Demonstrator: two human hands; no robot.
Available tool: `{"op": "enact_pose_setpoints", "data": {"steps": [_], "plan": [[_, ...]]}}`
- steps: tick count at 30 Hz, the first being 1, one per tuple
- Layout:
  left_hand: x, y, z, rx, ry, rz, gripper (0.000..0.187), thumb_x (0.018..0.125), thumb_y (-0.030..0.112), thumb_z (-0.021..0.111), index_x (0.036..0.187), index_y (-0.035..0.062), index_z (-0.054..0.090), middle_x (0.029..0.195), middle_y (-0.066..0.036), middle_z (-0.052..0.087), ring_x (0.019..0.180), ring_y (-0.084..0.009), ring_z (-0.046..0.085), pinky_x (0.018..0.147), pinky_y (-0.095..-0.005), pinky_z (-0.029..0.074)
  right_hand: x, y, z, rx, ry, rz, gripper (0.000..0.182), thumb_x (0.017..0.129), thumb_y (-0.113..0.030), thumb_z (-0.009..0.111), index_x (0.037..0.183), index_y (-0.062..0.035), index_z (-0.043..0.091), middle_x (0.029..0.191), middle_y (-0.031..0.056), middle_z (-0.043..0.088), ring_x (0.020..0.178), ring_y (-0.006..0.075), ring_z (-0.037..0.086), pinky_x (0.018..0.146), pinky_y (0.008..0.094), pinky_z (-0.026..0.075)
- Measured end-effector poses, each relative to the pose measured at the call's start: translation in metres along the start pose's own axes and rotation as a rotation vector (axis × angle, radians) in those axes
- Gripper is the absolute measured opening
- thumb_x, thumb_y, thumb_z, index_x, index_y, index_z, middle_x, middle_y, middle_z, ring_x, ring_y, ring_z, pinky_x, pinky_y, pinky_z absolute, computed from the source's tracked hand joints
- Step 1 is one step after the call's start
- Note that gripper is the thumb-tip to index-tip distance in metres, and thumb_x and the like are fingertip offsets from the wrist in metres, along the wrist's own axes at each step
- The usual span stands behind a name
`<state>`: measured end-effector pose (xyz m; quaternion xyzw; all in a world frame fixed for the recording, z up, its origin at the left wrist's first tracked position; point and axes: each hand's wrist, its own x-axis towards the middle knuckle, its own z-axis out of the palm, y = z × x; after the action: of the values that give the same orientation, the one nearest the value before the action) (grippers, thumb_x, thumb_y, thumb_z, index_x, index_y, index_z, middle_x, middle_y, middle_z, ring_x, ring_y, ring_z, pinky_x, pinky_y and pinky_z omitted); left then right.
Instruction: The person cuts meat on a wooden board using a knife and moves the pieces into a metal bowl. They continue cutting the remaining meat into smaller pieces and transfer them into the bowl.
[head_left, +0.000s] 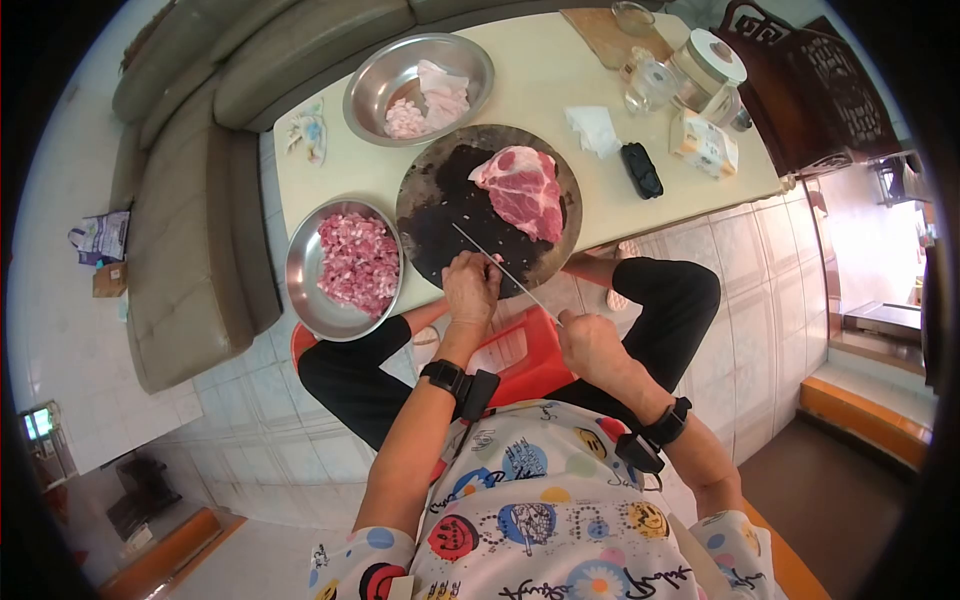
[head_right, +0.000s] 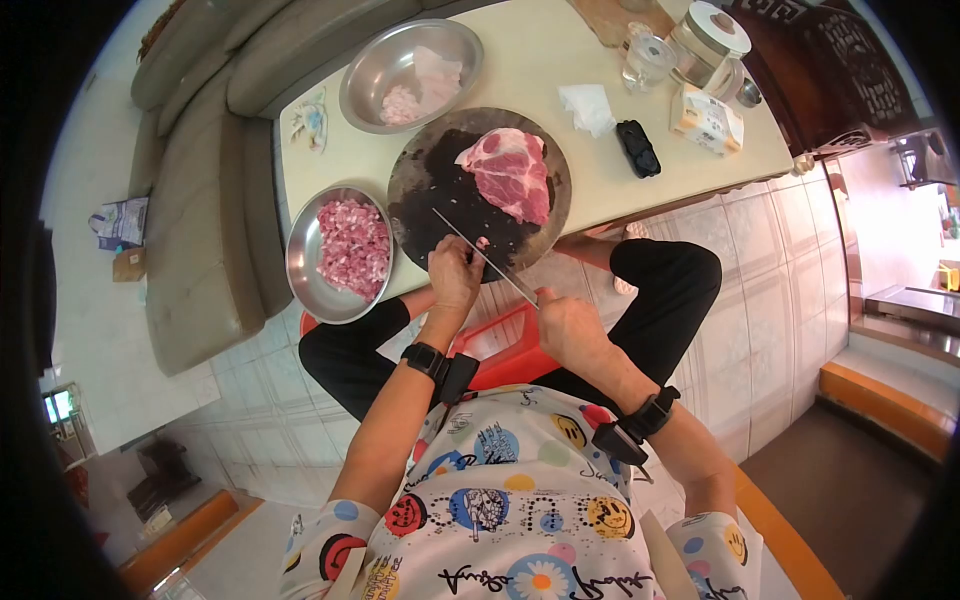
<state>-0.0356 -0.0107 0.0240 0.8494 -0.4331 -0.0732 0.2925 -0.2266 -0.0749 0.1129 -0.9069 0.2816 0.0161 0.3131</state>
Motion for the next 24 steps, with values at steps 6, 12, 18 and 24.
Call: {"op": "enact_pose_setpoints", "data": {"steps": [6,12,18,24], "plan": [[0.001,-0.001,0.002,0.055,-0.021,0.002,0.010,0.068,0.012,0.065,0.074,0.0058,0.060,0.080,-0.010,0.057,0.080,-0.0271,0.055,0.069,-0.0386,0.037,0.024,-0.004,0.011,-0.042,-0.020,-0.066,0.016,0.071,-0.003,0.052,0.082,0.0079,0.054,0.066,0.0239,0.059,0.062,0.0390,0.061,0.057,0.0459,0.049],[0.002,-0.013,-0.001,-0.001,0.047,0.126,0.010,0.068,0.010,0.065,0.075,0.0039,0.060,0.078,-0.012,0.057,0.078,-0.0307,0.056,0.067,-0.0418,0.041,0.076,-0.024,0.018,-0.009,0.050,-0.108,0.012,0.070,-0.003,0.052,0.078,0.0058,0.055,0.069,0.0247,0.060,0.065,0.0387,0.062,0.060,0.0449,0.051],[-0.002,-0.030,-0.033,-0.238,0.111,-0.260,0.014,0.073,0.000,0.062,0.087,-0.0001,0.065,0.078,-0.016,0.064,0.071,-0.0298,0.063,0.063,-0.0354,0.049,0.061,-0.016,0.016,-0.037,0.056,-0.076,0.012,0.072,-0.006,0.054,0.080,0.0039,0.054,0.064,0.0225,0.059,0.063,0.0390,0.061,0.058,0.0460,0.048],[0.012,-0.020,-0.022,-0.202,0.035,0.105,0.017,0.074,0.000,0.062,0.091,0.0002,0.065,0.091,-0.013,0.063,0.082,-0.0299,0.061,0.073,-0.0359,0.049,0.043,-0.006,0.007,0.371,0.225,0.089,0.014,0.080,-0.008,0.053,0.079,0.0062,0.053,0.069,0.0281,0.055,0.068,0.0422,0.056,0.061,0.0454,0.043]]}}
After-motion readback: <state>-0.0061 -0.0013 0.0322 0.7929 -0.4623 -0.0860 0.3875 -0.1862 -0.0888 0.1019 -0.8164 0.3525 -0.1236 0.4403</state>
